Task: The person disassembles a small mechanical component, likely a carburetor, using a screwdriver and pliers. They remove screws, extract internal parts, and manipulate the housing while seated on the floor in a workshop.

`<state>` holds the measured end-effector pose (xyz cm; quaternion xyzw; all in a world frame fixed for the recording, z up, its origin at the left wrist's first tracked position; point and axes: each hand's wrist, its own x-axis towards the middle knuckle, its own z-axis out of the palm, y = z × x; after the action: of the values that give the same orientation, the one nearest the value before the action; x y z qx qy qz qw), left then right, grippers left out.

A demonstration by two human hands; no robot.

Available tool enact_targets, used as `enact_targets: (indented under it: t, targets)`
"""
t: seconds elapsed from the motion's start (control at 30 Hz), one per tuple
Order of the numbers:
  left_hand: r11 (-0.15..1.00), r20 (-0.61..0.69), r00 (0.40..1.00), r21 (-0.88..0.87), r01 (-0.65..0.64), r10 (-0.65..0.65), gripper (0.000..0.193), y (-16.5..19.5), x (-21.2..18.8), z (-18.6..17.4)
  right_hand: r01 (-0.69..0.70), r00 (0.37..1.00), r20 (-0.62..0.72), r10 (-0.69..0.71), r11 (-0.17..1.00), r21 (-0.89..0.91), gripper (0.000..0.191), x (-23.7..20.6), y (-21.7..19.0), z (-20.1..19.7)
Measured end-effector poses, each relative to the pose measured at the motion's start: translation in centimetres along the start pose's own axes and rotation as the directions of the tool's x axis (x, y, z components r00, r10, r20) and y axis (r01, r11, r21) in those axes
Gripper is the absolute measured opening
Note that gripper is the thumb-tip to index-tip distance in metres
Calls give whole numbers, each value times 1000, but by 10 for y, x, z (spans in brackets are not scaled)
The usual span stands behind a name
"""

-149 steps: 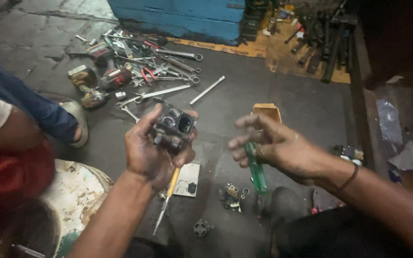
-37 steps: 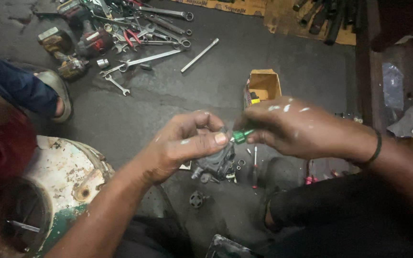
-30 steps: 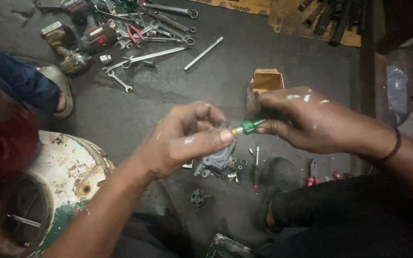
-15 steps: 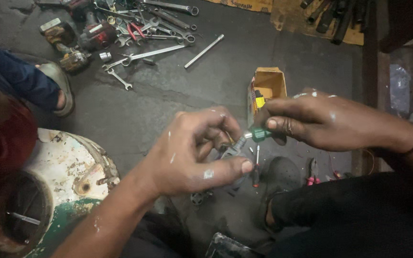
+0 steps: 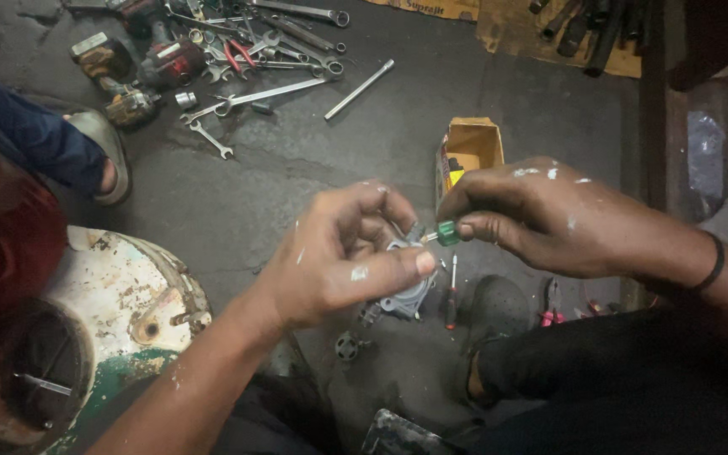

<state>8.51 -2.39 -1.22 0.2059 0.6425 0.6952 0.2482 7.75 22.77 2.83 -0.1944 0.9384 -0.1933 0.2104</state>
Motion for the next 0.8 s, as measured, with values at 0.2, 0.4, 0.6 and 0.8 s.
enact_targets:
  t: [0.2,0.4,0.6,0.8]
  targets:
    - [994,-41,993,-22,-109,108,37,-1,6,-10,123,992,2,-123,991,45,45,5,10,-3]
    - [920,-384,916,-306,-246,117,47,21,-2,-62,51,998,-44,-46,993,107,37,7,43,-14]
    - [815,-537,799,-570,-106,-271,43,18,-2,-77,134,991,-56,-122,862,489,29,6,60,-16]
    - [917,-240,949,-386,99,-203,43,14,8,-49,158,987,-111,-113,749,643,28,6,62,-14]
